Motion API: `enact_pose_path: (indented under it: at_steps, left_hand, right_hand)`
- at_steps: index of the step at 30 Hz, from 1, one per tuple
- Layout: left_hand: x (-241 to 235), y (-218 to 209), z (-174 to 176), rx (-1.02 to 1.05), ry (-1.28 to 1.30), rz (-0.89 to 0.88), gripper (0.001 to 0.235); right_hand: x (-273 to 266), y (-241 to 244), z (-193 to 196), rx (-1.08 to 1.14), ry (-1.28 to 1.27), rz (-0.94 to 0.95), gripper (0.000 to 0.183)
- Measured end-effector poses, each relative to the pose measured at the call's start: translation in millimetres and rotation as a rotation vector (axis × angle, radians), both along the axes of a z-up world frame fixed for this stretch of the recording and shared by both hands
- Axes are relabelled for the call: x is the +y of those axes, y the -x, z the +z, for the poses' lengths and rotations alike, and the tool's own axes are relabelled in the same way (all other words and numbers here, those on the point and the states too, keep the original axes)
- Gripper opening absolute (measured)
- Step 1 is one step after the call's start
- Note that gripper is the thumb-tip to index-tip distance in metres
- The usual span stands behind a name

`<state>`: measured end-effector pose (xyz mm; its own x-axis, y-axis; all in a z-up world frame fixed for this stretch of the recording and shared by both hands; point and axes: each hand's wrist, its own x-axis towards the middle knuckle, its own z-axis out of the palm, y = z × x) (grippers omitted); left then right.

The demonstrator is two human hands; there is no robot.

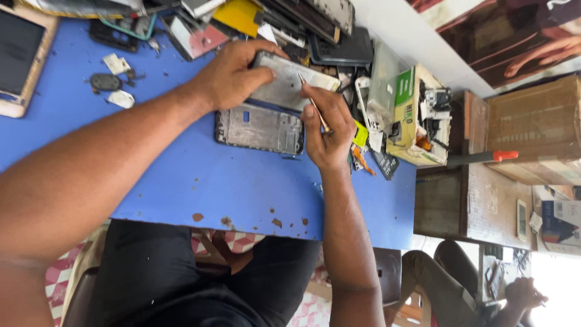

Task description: The person uses a screwdriver to remove screws from the back of a mobile phone and separates the back cover from the chassis. They then use the screwdriver to pry open the device further and manipulate internal components.

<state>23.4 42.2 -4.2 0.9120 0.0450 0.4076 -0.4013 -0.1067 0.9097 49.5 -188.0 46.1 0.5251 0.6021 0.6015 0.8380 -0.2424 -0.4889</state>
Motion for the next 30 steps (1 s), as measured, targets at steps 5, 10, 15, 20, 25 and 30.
enact_pose_path:
  at_steps: [5, 10, 15, 20, 25, 30]
  left_hand:
    - [-2.7, 1.7, 1.6, -0.006, 0.057, -0.036, 0.026]
    - [-0.7, -2.5, -7.7, 0.039, 0.091, 0.022, 0.028]
    - [4.7, -6.3, -9.5, -0.11, 0.244, 0.148, 0.024]
    - [5.7, -7.6, -9.7, 0.15, 0.224, 0.143, 0.025]
    - [2.2, -5.1, -6.8, 0.026, 0.148, 0.112, 0.026]
    - [4.2, -1.0, -1.1, 0.03, 0.104, 0.124, 0.029]
  right_hand:
    - [3.5, -1.7, -2.0, 0.071, -0.048, -0.014, 0.023]
    - [0.0, -5.0, -15.0, -0.07, 0.026, -0.021, 0.019]
    - [-6.2, -5.0, -21.7, 0.26, 0.229, 0.063, 0.018]
    - [-20.2, -20.9, -23.2, 0.503, -0.152, 0.01, 0.034]
    - [-30.4, -33.6, -25.9, 0.783, -0.391, 0.201, 0.048]
    - [-32.1, -35.1, -30.4, 1.21, -0.388, 0.699, 0.055]
